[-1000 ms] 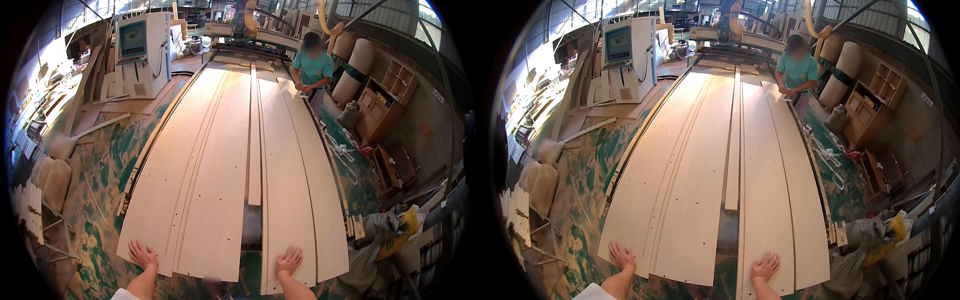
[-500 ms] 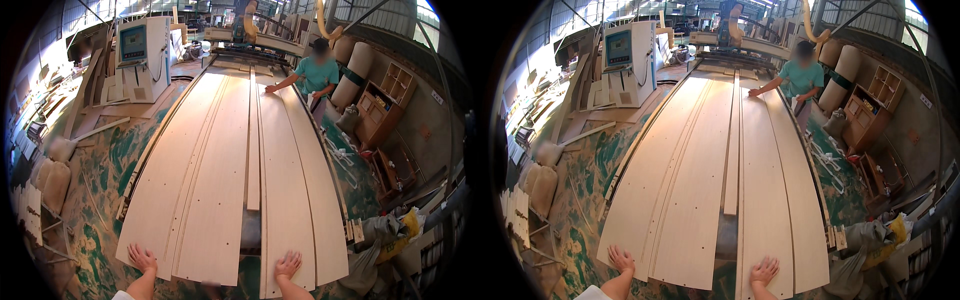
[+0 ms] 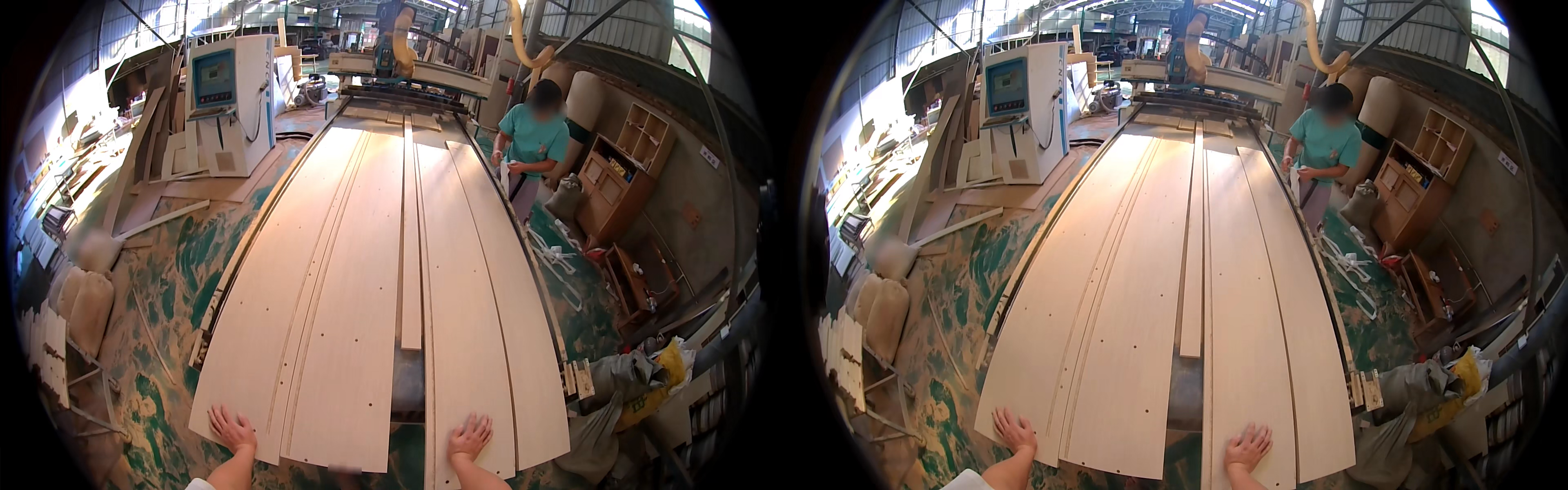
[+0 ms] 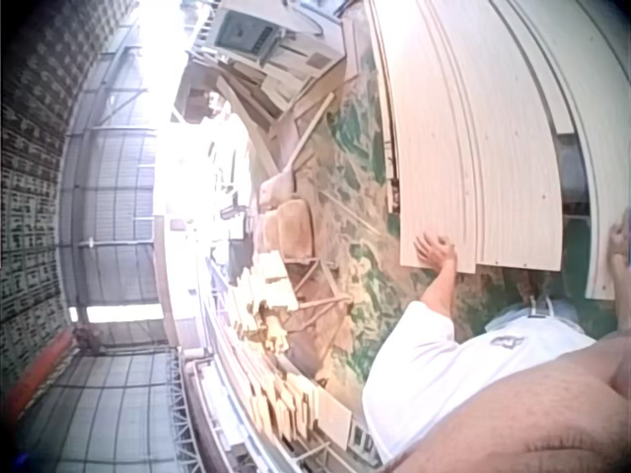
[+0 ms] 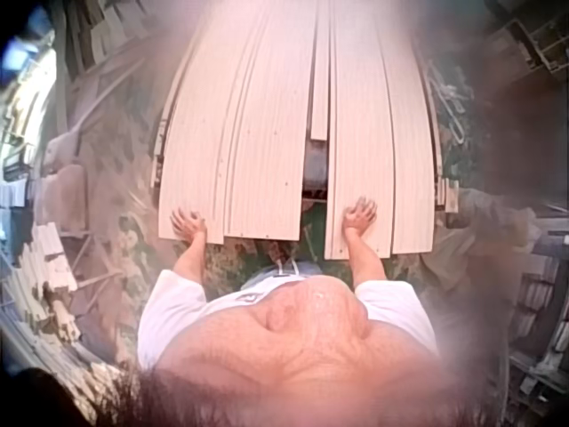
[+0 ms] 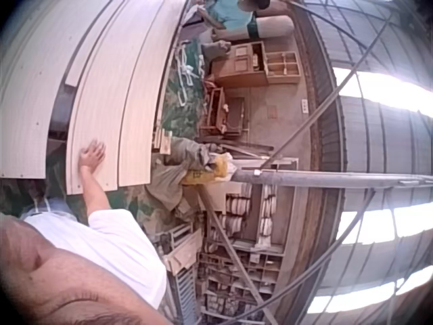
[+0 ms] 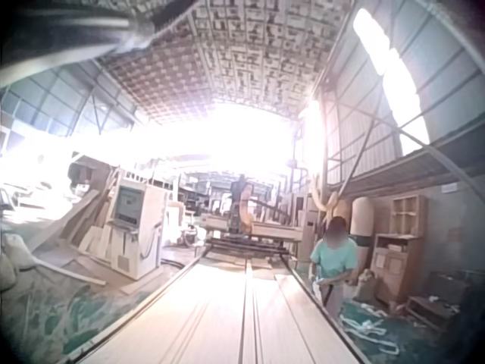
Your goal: The person lifts a long wooden panel from a workbench and carries it over to a large edge-banding or processing machine, carefully aligning it and feeding it into the rollers.
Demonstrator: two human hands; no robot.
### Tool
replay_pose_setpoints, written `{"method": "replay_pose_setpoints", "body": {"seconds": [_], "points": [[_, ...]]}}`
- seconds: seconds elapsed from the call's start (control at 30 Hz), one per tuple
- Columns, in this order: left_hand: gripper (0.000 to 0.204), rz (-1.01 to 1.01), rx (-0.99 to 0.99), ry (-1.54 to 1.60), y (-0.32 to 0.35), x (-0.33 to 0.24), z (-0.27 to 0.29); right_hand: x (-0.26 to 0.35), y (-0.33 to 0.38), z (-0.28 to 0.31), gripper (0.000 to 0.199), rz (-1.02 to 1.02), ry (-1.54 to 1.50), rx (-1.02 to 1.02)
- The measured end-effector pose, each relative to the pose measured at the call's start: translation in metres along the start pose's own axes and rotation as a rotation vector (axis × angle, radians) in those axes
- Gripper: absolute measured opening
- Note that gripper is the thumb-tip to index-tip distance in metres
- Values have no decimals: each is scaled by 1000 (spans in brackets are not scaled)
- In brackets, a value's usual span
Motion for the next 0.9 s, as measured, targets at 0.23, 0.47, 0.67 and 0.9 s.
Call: {"method": "replay_pose_setpoints", "body": {"seconds": [0.23, 0.47, 0.67, 0.9], "points": [[55, -15, -27, -4, -1, 8, -5, 4, 0, 1, 56, -9, -3, 33], [56, -3, 0, 4, 0, 4, -1, 1, 1, -5, 58, -6, -10, 48], [57, -24, -32, 0, -1, 7, -7, 1, 1, -3, 55, -1, 7, 12], [56, -45, -54, 15, 0, 14, -14, 2, -1, -6, 58, 27, -12, -7]]}}
Point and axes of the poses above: each hand's wrist, its own y-axis away from the middle knuckle, its own z-axis out of the back of the hand, x = y × z, the point moved 8 cm from there along -y, towards the middle knuckle, and after that the axes turned 6 degrees about y, right-handed, at the moved point
